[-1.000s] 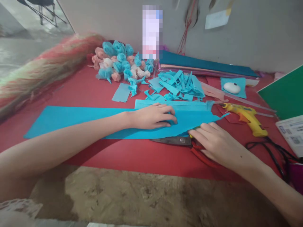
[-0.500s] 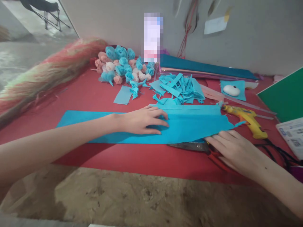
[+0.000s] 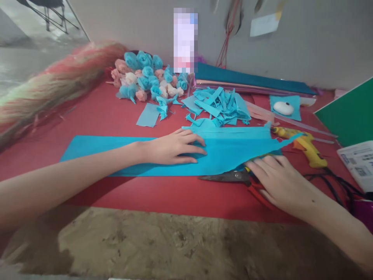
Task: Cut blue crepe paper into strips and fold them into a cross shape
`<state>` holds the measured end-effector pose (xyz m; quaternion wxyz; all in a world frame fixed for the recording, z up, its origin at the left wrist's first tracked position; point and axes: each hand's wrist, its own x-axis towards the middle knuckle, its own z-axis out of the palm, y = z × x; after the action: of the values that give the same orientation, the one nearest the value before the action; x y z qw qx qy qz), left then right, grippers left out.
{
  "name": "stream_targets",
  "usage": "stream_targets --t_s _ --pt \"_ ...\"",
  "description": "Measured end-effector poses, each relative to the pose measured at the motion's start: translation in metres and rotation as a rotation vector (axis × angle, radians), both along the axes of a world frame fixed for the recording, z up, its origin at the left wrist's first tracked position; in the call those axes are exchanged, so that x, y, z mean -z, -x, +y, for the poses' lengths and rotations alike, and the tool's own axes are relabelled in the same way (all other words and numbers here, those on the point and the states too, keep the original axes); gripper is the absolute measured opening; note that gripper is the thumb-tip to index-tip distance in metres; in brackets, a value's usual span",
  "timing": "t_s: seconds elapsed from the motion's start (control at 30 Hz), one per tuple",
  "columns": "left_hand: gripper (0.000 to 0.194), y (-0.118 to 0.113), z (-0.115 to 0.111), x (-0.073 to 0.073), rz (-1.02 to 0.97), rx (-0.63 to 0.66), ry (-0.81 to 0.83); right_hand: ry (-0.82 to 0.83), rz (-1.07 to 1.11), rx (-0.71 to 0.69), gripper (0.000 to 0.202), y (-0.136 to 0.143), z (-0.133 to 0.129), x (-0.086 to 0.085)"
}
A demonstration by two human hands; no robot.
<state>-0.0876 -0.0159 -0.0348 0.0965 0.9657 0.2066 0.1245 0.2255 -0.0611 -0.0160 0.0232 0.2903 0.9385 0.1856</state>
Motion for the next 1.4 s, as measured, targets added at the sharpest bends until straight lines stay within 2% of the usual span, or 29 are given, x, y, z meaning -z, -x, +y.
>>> stream_targets --t_s 0.23,0.53,0.63,0.8,0.87,1.17,1.4 --pt "0.033 -0.001 -0.001 -0.001 0.017 -0.014 -0.002 0.010 0.021 -0.066 0.044 0.020 0.005 -0.003" --pt "0.034 -0.001 -0.001 -0.002 0.022 -0.011 -0.035 -0.002 0.107 -0.207 0.032 0.013 0.007 -0.004" --pt "0.035 -0.001 0.000 -0.002 0.023 -0.010 -0.040 -0.021 0.093 -0.188 0.031 0.011 0.002 -0.003" --pt "0.034 -0.002 0.000 -0.001 0.019 -0.011 -0.045 -0.042 -0.005 -0.027 0.041 0.009 -0.010 -0.001" --pt "0.034 -0.001 0.000 0.000 0.018 -0.011 -0.051 -0.035 -0.016 -0.005 0.043 0.012 -0.011 -0.001" --pt "0.035 -0.002 -0.001 -0.001 0.017 -0.006 -0.074 0.013 0.007 -0.062 0.040 0.040 -0.006 -0.005" --pt "0.037 -0.002 0.000 -0.001 0.020 -0.008 -0.065 -0.012 0.061 -0.201 0.025 0.041 0.003 -0.006"
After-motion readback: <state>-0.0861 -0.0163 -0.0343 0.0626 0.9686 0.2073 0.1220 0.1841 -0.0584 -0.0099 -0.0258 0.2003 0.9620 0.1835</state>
